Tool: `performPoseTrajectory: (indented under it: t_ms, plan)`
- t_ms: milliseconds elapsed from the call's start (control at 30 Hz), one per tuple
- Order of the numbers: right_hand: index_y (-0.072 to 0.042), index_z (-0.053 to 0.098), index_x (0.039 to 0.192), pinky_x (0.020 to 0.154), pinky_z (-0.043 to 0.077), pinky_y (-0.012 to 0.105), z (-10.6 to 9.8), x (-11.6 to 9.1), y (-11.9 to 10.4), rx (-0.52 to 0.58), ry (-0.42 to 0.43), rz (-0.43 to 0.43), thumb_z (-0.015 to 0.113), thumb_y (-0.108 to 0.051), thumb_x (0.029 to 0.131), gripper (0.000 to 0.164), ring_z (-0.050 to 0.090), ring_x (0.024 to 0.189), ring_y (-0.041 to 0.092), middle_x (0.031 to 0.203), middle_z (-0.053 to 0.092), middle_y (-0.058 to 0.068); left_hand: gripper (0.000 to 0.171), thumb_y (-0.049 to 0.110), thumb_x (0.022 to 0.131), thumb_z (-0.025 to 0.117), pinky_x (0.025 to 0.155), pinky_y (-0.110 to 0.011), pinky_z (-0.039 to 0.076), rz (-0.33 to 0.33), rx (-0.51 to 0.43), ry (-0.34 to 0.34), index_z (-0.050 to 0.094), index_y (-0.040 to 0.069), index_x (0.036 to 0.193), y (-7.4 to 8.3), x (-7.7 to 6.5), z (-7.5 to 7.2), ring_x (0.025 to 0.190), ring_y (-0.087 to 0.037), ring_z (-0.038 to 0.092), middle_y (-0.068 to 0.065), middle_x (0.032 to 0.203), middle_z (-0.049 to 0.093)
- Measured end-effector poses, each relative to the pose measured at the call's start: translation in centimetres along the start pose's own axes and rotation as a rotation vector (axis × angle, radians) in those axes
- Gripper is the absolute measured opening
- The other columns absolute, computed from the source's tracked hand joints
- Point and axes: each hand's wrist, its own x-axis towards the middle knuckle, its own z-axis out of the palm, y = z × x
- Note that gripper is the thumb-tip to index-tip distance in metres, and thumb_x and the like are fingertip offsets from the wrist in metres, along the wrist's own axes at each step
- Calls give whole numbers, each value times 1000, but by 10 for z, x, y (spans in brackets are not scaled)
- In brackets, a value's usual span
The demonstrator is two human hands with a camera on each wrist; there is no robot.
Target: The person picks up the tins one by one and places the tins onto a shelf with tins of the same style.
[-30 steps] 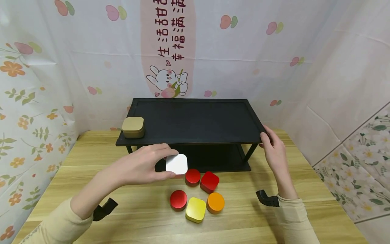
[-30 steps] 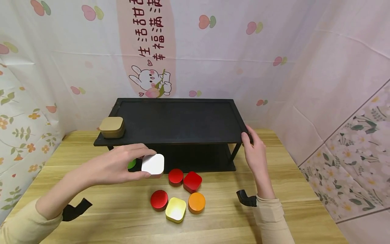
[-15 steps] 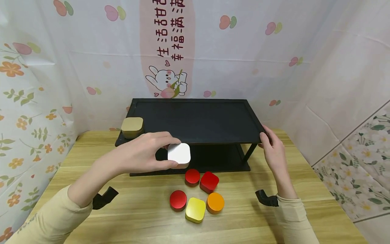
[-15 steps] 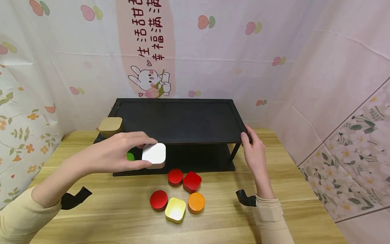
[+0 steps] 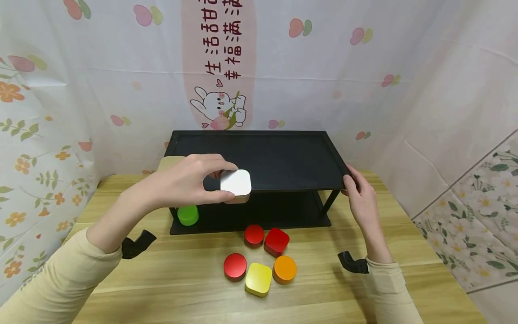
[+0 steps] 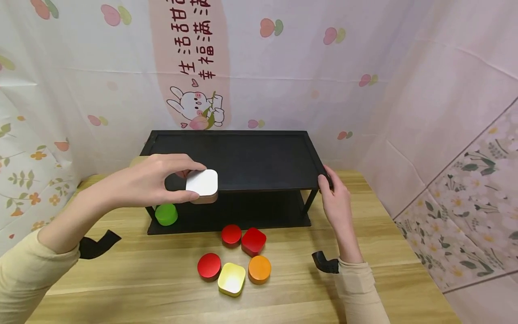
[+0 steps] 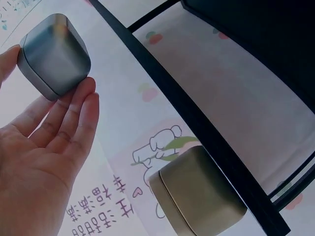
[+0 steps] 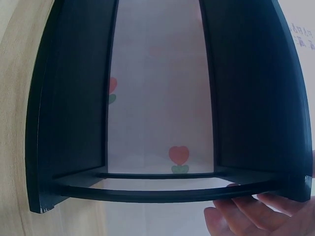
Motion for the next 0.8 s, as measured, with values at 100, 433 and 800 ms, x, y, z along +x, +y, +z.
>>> performPoseTrajectory:
  t_ms: [100,433,800]
  plan:
    - [-17,43,158,85,52,6,0,0,0,-3,1,1,39,-47,109,57,55,99,-18,151,55,20,39,28,89,78,80,-34,55,-16,4,-6,72,10,123,-3,3,-2,93,-16,62,-2,106,71]
    - [-16,43,157,82,48,2,1,0,-1,1,2,-1,39,-46,109,57,55,98,-18,148,56,21,44,31,91,77,84,-37,54,-90,29,-38,70,10,129,-16,14,-10,97,-19,62,-5,109,71]
    - [-20,43,158,82,48,1,0,1,-1,12,-1,13,40,-45,110,54,55,99,-17,150,56,20,47,32,91,76,82,-35,52,-132,39,-48,69,7,131,-28,19,-12,96,-22,60,-8,109,70]
